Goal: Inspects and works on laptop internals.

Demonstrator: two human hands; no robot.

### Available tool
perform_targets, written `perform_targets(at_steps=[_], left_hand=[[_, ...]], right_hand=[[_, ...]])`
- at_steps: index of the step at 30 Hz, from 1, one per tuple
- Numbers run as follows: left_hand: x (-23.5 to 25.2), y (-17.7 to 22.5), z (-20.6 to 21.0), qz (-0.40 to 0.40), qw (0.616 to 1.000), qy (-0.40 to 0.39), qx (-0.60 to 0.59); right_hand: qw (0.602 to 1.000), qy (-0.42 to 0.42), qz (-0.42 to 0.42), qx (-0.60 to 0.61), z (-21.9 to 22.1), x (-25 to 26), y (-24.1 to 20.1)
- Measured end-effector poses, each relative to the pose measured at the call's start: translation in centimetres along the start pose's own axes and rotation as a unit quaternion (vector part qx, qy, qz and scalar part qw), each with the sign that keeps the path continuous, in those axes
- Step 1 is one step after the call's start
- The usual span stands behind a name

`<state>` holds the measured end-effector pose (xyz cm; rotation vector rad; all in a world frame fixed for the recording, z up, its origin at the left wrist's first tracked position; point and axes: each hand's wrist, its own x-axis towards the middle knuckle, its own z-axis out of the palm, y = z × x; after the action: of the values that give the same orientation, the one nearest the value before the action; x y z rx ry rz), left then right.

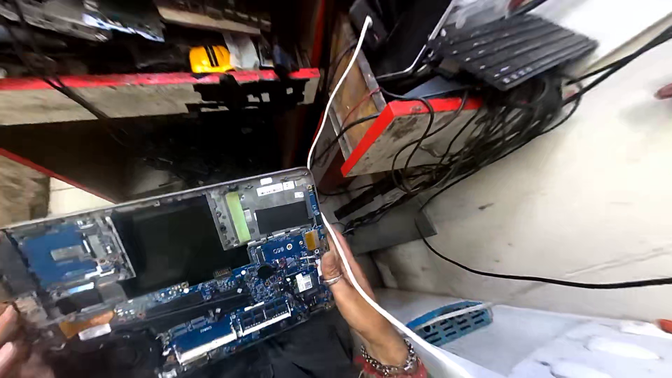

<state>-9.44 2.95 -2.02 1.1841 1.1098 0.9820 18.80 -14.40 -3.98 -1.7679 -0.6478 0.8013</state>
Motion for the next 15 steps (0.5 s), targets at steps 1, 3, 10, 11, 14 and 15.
perform_targets(at_steps=[1, 3, 10, 11, 14, 15], left_hand=[[1.0, -0.2, -0.4, 0.027, 1.0, 0.003, 0.002], [3.5, -1.5, -1.5, 0.095, 0.995, 0.015, -0.024], [6.1, -2.3, 0.4, 0.105, 0.978, 0.085, -0.157], [6.0, -2.4, 0.3, 0.094, 0.981, 0.102, -0.134], [5.7, -2.0, -1.6, 0.096, 0.989, 0.069, -0.089], [5.8, -1.7, -2.2, 0.103, 0.991, 0.047, -0.075]], right_hand=[[1.0, -0.003, -0.02, 0.021, 0.4, 0.8, -0.3], [0.995, -0.006, -0.072, 0.071, 1.2, 2.5, -0.7], [0.982, 0.089, -0.128, 0.109, 2.9, 5.9, -0.6], [0.983, 0.091, -0.125, 0.098, 2.6, 5.8, -0.4], [0.984, 0.076, -0.142, 0.073, 0.7, 5.7, -0.4], [0.984, 0.064, -0.151, 0.071, 0.0, 5.9, -0.4]])
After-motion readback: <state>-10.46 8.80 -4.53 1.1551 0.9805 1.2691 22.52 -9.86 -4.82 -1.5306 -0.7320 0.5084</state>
